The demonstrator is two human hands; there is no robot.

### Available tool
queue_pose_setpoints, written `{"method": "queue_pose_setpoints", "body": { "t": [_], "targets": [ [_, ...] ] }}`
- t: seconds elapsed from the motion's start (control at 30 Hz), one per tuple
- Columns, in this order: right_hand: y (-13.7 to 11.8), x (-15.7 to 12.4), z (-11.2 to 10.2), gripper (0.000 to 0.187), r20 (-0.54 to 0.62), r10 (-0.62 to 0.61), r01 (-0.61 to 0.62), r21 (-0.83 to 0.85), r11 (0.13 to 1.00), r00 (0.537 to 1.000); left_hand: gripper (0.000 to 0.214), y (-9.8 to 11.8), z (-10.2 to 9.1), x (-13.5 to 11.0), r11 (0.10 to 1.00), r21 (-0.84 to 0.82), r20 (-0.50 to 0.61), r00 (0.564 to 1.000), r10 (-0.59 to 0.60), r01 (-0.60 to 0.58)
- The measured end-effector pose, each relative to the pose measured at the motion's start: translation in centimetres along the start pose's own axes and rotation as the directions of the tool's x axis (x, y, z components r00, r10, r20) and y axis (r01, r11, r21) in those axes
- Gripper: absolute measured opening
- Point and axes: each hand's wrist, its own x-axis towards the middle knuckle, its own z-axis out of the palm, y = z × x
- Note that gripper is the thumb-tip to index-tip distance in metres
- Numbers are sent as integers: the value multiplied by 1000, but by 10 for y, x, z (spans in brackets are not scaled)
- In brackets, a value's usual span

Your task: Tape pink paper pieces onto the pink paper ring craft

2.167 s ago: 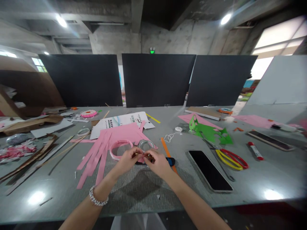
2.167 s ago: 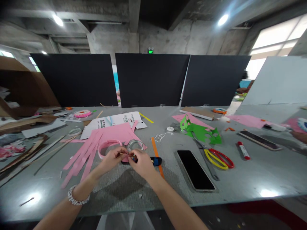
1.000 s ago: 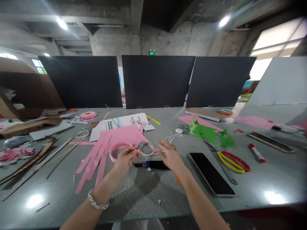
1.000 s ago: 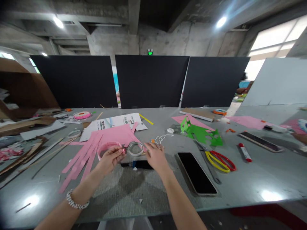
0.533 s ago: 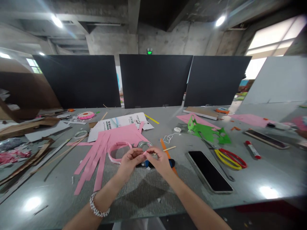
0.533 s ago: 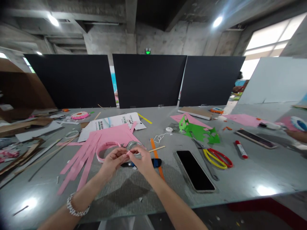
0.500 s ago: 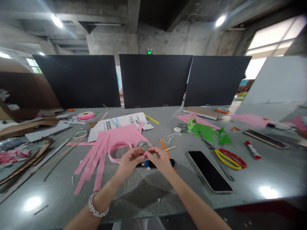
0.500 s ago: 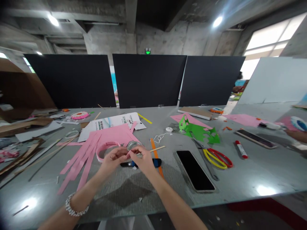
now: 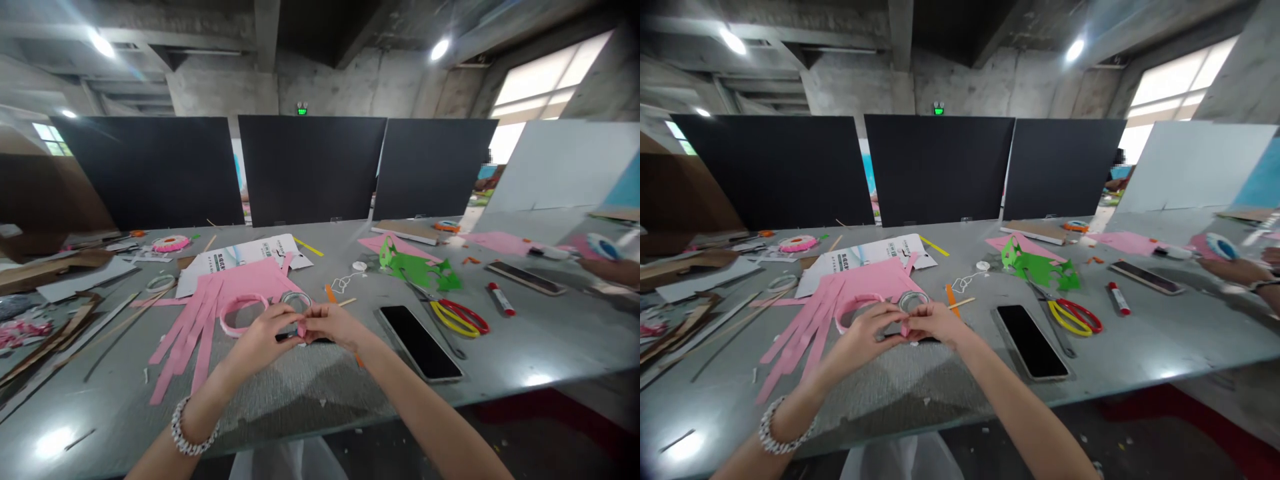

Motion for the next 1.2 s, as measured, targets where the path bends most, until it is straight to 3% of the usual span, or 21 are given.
{"method": "queue_pose_setpoints", "body": {
  "t": [0.2,0.5,0.63,0.9,1.03,1.2],
  "targets": [
    [10,-14,5,24,-26,-57,58,46,997,998,22,11,1,-15,998,53,-55,998,-21,23],
    [27,-19,22,1,-125,-130,128,-25,991,984,17,21,1,-33,996,-22,-36,996,-85,85],
    [28,-16,25,2,-99,-90,90,-7,996,991,12,19,2,-39,994,-33,-61,993,-102,100],
    [36,-6,29,7,40,99,-104,138,985,994,14,19,14,-45,988,-125,-266,956,-124,93],
    [33,-6,27,7,68,124,-134,168,977,990,17,16,17,-45,988,-130,-280,953,-114,80],
    [31,-12,27,9,7,53,-54,158,986,999,14,11,14,-46,999,-6,-197,980,-39,38]
  ]
}}
